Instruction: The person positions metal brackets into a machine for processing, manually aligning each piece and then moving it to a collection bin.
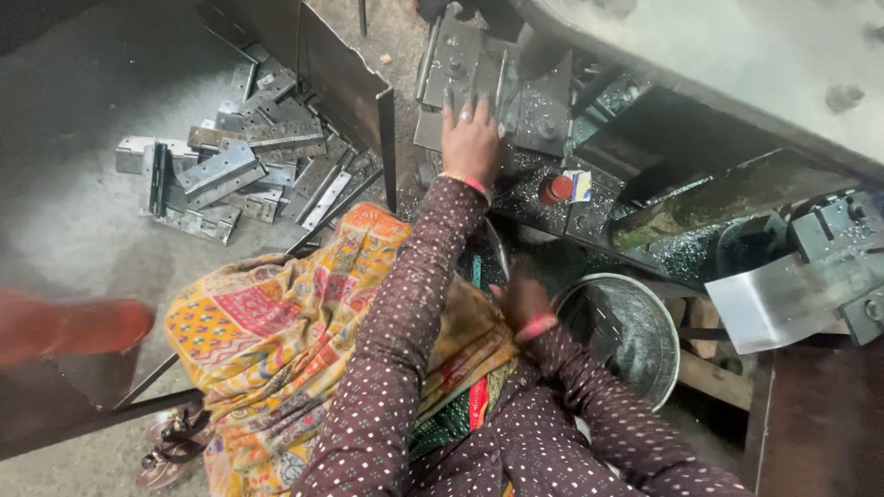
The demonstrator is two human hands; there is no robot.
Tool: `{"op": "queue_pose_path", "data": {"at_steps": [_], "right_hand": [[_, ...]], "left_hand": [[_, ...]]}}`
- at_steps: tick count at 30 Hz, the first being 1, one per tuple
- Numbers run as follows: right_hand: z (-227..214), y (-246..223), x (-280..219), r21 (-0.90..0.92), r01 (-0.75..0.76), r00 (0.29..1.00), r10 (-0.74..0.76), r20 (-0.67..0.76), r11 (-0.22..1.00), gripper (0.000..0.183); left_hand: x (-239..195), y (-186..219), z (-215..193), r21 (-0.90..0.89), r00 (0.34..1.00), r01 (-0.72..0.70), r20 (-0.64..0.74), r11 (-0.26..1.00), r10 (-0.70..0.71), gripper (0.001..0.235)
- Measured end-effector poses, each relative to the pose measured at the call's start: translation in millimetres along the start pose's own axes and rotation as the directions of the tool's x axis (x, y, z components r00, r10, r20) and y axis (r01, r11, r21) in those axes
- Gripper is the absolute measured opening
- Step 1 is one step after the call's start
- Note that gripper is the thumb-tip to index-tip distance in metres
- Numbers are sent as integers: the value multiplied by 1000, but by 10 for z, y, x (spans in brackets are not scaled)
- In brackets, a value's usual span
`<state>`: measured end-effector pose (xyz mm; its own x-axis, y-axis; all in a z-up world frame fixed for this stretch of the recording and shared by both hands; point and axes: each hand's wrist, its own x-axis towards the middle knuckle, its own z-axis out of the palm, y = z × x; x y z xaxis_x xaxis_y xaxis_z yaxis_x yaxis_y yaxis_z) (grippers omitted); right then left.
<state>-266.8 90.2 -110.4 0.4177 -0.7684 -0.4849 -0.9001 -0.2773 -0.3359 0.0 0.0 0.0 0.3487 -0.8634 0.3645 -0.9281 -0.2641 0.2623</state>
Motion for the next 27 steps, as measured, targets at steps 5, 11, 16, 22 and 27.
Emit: {"op": "queue_pose_path", "data": {"at_steps": [5,11,16,22,27], "right_hand": [[-219,-155,29,-126,119,979,-138,-149,985,77],[-885,-281,211,-162,216,966,-235,-111,963,72],[38,-103,29,-61,52,980,-62,-187,997,69],[-494,-288,-43,-43,120,969,-126,-214,992,61],[-1362,-887,-468,79,493,614,-282,-737,866,46]], "left_hand": [[-213,-25,-266,20,996,-60,-64,998,61,29],[189,-202,53,-4,995,-62,-77,998,62,28],[278,-270,196,5,992,-73,-102,997,73,29],[219,-299,-17,-11,996,-88,-22,996,88,31],[-419,-50,-367,176,985,-172,55,969,165,36]]}}
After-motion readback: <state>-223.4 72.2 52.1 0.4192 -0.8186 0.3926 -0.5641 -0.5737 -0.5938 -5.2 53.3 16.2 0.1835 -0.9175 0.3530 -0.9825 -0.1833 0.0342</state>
